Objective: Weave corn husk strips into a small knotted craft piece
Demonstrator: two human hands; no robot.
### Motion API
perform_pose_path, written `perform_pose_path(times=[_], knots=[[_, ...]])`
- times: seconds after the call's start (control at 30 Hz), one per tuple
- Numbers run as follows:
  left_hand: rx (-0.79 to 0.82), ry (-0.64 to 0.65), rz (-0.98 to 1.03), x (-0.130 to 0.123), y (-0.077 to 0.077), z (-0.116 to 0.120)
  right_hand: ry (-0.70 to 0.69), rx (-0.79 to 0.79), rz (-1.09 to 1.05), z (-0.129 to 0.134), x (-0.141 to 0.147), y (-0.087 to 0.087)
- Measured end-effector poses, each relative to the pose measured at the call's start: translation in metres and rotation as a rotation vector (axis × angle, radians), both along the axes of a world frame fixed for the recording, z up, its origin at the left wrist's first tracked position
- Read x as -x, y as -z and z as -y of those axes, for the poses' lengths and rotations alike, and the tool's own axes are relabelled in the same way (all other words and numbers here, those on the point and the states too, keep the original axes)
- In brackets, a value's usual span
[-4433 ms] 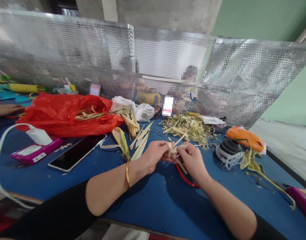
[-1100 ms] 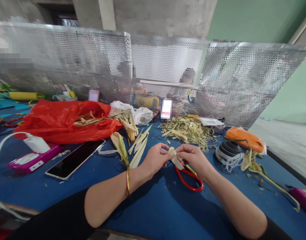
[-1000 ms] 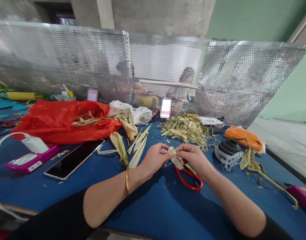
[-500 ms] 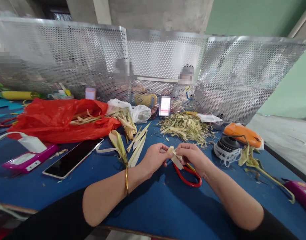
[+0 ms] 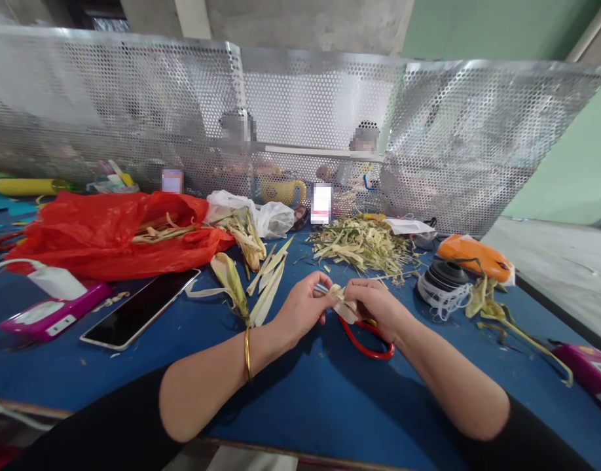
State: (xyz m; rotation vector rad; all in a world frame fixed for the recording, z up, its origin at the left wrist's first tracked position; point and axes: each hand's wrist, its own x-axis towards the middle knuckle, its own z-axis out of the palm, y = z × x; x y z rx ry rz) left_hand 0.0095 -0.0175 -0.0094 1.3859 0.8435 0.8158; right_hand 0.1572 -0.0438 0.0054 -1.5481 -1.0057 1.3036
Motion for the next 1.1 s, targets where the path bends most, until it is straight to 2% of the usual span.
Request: perform_pose_path(times=[0.33,0.6,0.73,0.93,1.1], knots=[[-0.035,-0.016,-0.101,0.001,0.005,-0.005,-0.009,-0.067,-0.017,0.002,0.003,-0.002],[0.030,-0.050,-0.091,-0.001,-0.001,-0.002,-0.022,-0.039,-0.139,-0.003,-0.002,0.012],[0.021,-0.045,-0.089,0.000,0.000,-0.003,-0.036,-0.062,-0.146,-0.002,-0.002,0.009],[-0.019,-0.039,-0.115,0.001,0.004,-0.005,-0.042,-0.170,0.036,0.003,0.004,-0.003],[0.019,-0.057,-0.086,0.000,0.003,-0.004,-0.023,-0.256,0.191,0.002,0.002,0.002]])
